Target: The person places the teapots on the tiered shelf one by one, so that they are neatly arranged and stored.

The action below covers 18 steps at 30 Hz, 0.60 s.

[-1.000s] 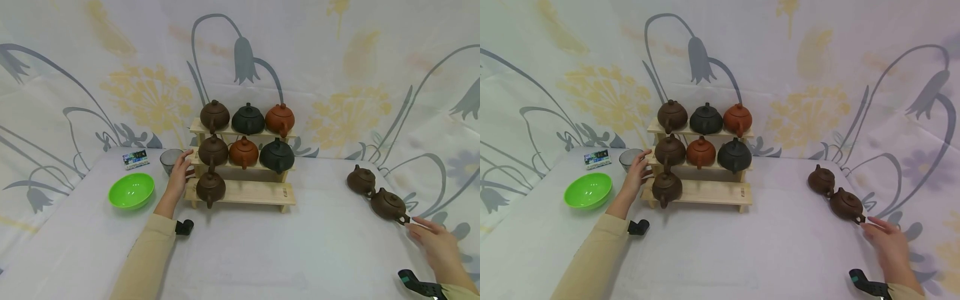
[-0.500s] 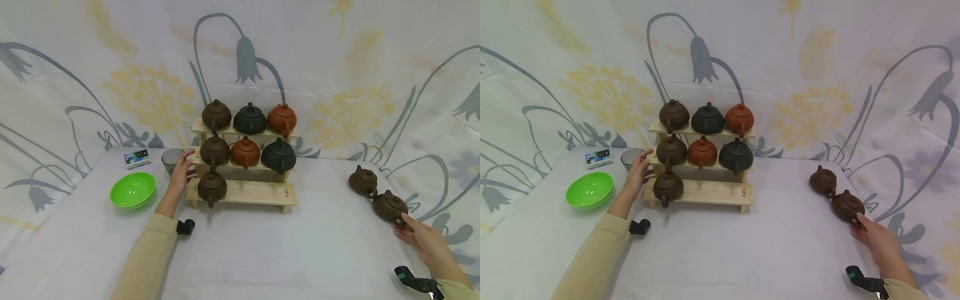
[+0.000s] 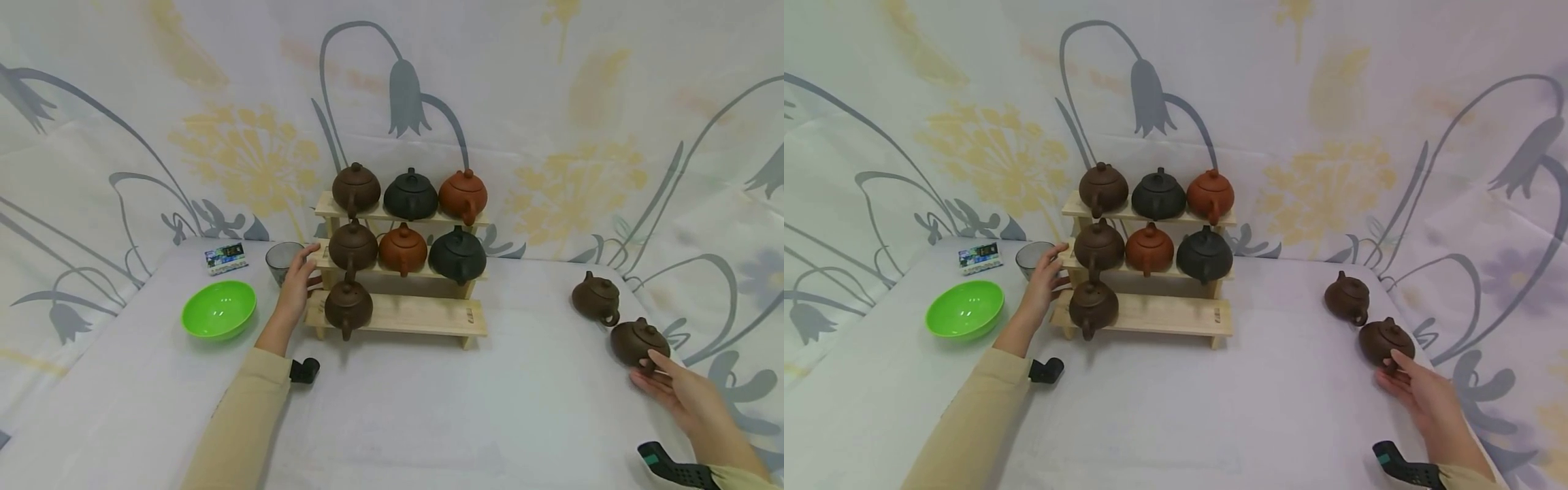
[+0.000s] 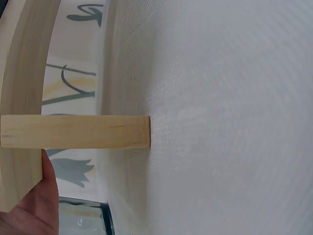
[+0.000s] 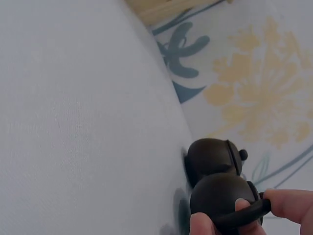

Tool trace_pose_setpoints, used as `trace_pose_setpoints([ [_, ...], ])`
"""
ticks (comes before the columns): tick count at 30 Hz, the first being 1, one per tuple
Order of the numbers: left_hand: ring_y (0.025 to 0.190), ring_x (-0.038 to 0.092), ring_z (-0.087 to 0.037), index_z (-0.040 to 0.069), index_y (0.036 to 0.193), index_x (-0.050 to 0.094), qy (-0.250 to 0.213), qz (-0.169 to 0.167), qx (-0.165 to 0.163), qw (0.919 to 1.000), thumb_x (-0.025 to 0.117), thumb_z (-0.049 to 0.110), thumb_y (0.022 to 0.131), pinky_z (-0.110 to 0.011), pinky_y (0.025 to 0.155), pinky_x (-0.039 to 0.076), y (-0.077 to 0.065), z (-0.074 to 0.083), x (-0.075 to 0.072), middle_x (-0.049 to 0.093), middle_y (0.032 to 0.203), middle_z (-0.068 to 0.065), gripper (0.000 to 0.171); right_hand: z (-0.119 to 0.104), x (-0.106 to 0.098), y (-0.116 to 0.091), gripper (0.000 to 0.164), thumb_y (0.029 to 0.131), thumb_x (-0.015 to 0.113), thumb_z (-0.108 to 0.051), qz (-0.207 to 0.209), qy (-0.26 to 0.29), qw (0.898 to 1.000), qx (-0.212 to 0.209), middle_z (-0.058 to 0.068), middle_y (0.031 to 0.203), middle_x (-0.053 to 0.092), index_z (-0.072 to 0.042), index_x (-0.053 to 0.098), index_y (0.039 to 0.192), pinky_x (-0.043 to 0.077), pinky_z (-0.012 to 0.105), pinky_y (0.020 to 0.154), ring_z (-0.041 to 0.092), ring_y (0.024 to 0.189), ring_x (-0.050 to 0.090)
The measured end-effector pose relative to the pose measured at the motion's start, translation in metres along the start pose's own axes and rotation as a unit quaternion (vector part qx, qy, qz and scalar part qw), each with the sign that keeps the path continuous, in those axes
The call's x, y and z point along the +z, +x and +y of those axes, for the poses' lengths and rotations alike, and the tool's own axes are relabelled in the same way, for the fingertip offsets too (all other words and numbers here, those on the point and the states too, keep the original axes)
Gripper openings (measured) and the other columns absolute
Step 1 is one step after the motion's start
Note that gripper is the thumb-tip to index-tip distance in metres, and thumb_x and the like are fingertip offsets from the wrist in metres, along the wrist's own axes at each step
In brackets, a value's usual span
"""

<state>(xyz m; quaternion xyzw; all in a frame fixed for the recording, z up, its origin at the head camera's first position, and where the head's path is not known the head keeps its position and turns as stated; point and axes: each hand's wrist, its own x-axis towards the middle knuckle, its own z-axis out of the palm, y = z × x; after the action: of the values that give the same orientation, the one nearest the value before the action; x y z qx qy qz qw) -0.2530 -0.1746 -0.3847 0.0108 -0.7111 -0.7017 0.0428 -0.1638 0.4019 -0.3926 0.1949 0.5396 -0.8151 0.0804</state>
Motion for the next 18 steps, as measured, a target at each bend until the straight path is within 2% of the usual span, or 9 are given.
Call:
trace_pose_setpoints([
  [5,0.119,0.044,-0.041,0.015,0.145,0.030,0.005,0.002,-0.001,1.0000,0.028,0.024,0.102,-0.048,0.095,0.037,0.000,0.000,0.000,0.034,0.143,-0.016,0.044,0.002,0.010,-0.010,0.024,0.094,0.053,-0.012,-0.010,0.000,1.000,-0.017,0.007,0.075,0.062,-0.007,0.064,0.074,0.053,0.034,0.071,0.024,0.071,0.067],
  [11,0.120,0.044,-0.042,0.013,0.144,0.030,-0.008,0.003,-0.004,1.0000,0.028,0.022,0.102,-0.049,0.095,0.036,0.001,-0.001,-0.001,0.034,0.142,-0.017,0.044,0.004,0.028,-0.020,0.024,0.095,0.051,-0.008,-0.053,-0.010,0.997,-0.055,0.008,0.078,0.064,-0.005,0.067,0.078,0.053,0.032,0.071,0.023,0.075,0.068],
  [18,0.120,0.044,-0.042,0.013,0.145,0.030,-0.007,0.000,-0.003,1.0000,0.029,0.023,0.102,-0.048,0.095,0.036,0.002,-0.001,-0.001,0.035,0.143,-0.017,0.044,0.012,0.055,-0.025,0.026,0.098,0.046,-0.006,-0.115,-0.059,0.986,-0.108,0.008,0.083,0.065,-0.004,0.068,0.083,0.052,0.029,0.073,0.019,0.080,0.068],
])
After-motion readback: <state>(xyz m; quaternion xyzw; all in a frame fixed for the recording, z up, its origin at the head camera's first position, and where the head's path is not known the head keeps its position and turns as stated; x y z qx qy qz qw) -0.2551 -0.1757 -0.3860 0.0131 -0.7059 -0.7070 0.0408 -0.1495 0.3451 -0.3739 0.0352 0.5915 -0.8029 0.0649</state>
